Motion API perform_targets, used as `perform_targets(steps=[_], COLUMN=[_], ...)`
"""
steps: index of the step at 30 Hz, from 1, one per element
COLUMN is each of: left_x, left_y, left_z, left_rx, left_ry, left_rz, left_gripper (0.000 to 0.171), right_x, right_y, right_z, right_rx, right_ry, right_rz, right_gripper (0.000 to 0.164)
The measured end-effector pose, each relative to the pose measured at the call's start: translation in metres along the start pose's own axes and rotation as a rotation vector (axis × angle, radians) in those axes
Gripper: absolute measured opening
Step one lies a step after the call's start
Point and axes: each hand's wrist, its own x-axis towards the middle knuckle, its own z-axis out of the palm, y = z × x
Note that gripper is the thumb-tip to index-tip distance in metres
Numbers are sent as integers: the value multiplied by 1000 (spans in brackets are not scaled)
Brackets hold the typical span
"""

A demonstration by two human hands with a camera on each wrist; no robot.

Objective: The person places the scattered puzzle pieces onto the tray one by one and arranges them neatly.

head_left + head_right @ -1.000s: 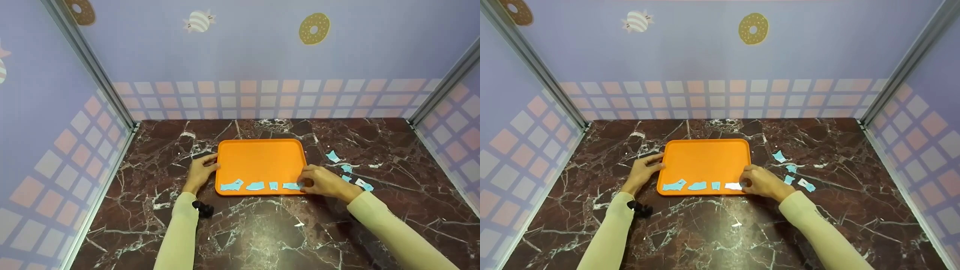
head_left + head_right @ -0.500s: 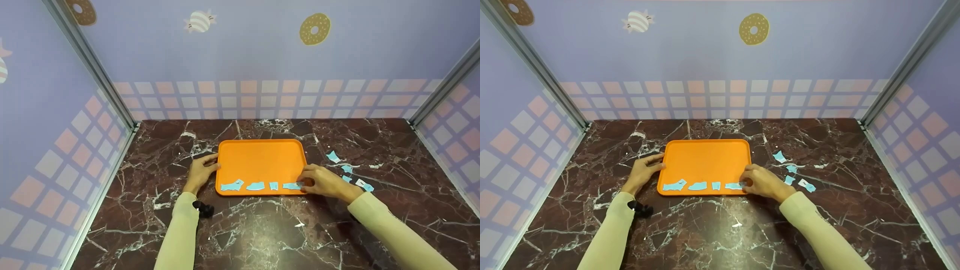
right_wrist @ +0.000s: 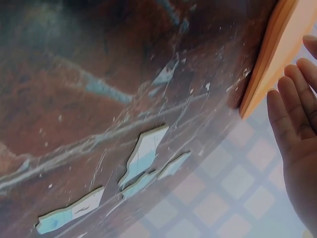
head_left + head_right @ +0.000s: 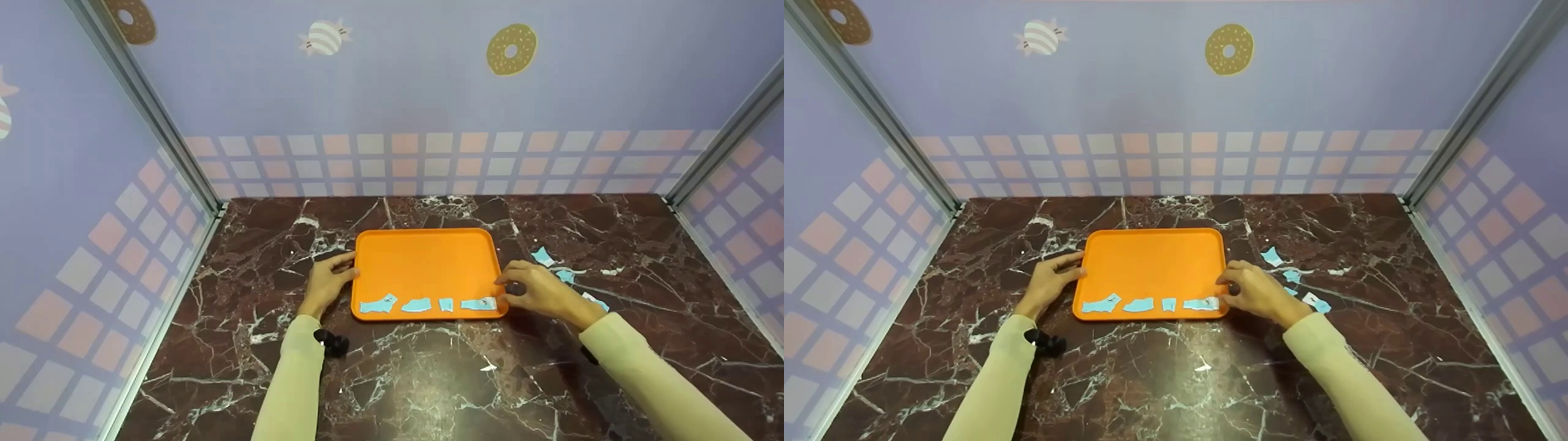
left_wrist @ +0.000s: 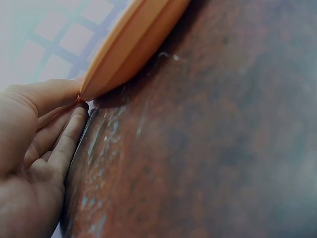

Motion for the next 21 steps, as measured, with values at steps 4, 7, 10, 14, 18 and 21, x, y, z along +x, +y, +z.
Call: perform_targets(steps=[4, 7, 10, 14, 18, 21], left_x=[0, -1, -2, -2, -1, -1], left_y=[0, 0, 1, 1, 1, 0], left_z=[0, 0, 0, 0, 0, 0], left_rx=[-4, -6, -2, -3, -3, -1], left_ry=[0, -1, -2, -2, -3, -4], left_rz=[-1, -3, -2, 2, 3, 7], left_gripper=[42, 42, 42, 42, 42, 42], right_x=[-4, -7, -11, -16, -21, -25], right_y=[2, 4, 6, 8, 9, 11], right_z=[-4, -8, -11, -16, -20, -23], right_rx=[10, 17, 17, 16, 12, 5], right_ry=[18, 29, 38, 44, 44, 49], right_rz=[12, 20, 23, 41, 75, 97], right_gripper=[23, 23, 23, 23, 23, 25])
